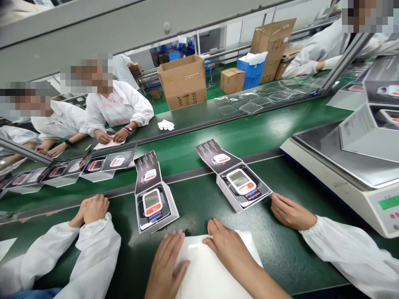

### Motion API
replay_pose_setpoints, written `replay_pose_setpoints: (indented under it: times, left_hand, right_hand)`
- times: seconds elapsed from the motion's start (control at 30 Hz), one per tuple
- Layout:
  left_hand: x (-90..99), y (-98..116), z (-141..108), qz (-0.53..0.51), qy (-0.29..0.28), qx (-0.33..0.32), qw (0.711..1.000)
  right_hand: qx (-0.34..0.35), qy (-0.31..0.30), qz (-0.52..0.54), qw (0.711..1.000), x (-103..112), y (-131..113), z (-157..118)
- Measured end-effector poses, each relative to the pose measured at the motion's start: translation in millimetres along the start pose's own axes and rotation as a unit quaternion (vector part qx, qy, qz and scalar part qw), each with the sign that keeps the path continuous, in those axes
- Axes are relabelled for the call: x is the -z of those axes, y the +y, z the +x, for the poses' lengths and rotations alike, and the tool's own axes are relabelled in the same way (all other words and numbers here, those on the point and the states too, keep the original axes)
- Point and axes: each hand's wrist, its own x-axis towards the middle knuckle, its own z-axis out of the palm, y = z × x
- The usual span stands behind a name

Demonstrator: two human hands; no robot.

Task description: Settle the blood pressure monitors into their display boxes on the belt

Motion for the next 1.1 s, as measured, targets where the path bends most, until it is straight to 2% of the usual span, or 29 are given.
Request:
replay_pose_setpoints:
  times: [0.1,0.27,0.37,0.47,0.53,0.63,0.7,0.77,0.87,0.93,1.0,1.1]
  left_hand:
    - [-12.8,12.8,-6.2,-0.003,-0.042,-0.022,0.999]
    - [-35.6,1.8,-18.0,-0.01,-0.028,-0.052,0.998]
    - [-50.4,-1.6,-26.4,-0.038,0.0,-0.035,0.999]
    - [-54.3,4.7,-22.3,-0.067,0.025,0.02,0.997]
    - [-47.4,15.6,-5.0,-0.084,0.029,0.026,0.996]
    - [-30.0,43.5,46.7,-0.127,0.023,-0.014,0.992]
    - [-22.4,67.5,92.4,-0.159,0.02,-0.043,0.986]
    - [-23.3,91.2,138.3,-0.185,0.027,-0.056,0.981]
    - [-40.0,116.8,191.4,-0.214,0.047,-0.079,0.972]
    - [-54.7,124.8,211.0,-0.228,0.056,-0.083,0.968]
    - [-66.3,126.7,219.1,-0.235,0.064,-0.077,0.967]
    - [-72.6,123.0,217.2,-0.233,0.073,-0.071,0.967]
  right_hand:
    - [-0.008,-0.017,-0.016,1.0,-6.0,-8.3,10.4]
    - [0.0,-0.014,-0.002,1.0,-7.3,-20.1,12.9]
    - [0.033,-0.034,0.106,0.993,8.4,-18.2,1.0]
    - [0.049,-0.022,0.253,0.966,38.9,5.7,-18.4]
    - [0.032,0.05,0.281,0.958,63.0,35.0,-32.1]
    - [-0.025,0.186,0.24,0.953,94.4,84.4,-48.0]
    - [-0.055,0.233,0.199,0.95,108.1,110.0,-53.6]
    - [-0.057,0.243,0.173,0.953,115.5,125.5,-54.9]
    - [-0.029,0.235,0.153,0.959,118.0,133.7,-49.2]
    - [-0.008,0.235,0.132,0.963,117.0,134.1,-42.0]
    - [0.005,0.253,0.101,0.962,115.5,133.0,-34.8]
    - [-0.008,0.33,0.063,0.942,111.3,128.6,-30.7]
